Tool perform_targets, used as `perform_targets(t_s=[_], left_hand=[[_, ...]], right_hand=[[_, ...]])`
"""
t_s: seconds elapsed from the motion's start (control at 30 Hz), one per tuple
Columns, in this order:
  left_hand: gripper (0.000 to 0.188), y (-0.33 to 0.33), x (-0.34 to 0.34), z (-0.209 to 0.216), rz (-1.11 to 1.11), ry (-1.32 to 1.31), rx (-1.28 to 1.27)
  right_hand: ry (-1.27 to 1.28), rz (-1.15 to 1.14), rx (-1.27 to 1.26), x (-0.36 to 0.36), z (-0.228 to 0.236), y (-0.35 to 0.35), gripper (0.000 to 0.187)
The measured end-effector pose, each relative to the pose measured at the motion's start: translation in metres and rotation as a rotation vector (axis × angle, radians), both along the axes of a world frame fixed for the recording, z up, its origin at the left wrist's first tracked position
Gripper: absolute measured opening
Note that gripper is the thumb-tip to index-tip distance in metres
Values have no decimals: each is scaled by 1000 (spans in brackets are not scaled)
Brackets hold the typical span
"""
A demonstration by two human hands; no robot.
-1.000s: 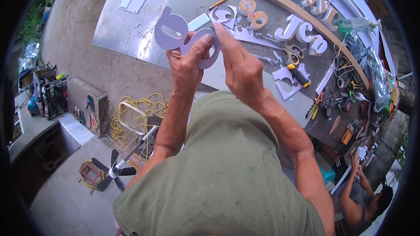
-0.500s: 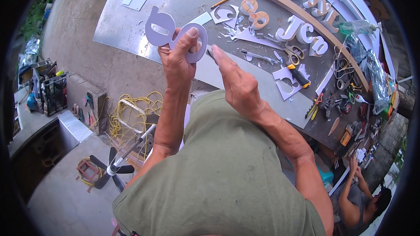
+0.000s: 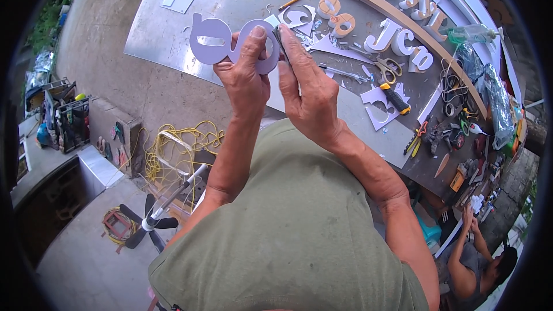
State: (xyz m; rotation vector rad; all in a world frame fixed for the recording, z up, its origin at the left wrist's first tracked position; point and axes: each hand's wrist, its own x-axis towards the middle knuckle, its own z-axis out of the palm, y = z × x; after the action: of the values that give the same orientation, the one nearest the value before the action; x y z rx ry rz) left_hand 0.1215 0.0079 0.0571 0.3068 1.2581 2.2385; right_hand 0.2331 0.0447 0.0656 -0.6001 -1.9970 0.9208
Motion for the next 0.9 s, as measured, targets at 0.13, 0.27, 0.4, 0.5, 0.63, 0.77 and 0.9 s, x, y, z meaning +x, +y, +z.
perform_targets(t_s=[0.13,0.27,0.4,0.5,0.63,0.77,0.9], left_hand=[[11,9,7,8,54,-80,-14],[13,13,5,6,15,-35,30],[12,17,4,7,14,-22,-27],[11,21,11,5,78,94,-22],[10,22,-3,11,94,136,-87],[11,29,1,2,79,162,-53],[11,29,-3,11,64,146,-60]], right_hand=[[109,32,-196,-6,-1,4,49],[-70,0,-287,2,2,2,49],[-19,-18,-19,0,-3,-4,47],[-125,-45,-97,-9,5,9,48],[-53,-35,-8,-10,0,-5,48],[-223,-62,-236,-10,15,9,48],[-86,-50,-40,-8,3,3,46]])
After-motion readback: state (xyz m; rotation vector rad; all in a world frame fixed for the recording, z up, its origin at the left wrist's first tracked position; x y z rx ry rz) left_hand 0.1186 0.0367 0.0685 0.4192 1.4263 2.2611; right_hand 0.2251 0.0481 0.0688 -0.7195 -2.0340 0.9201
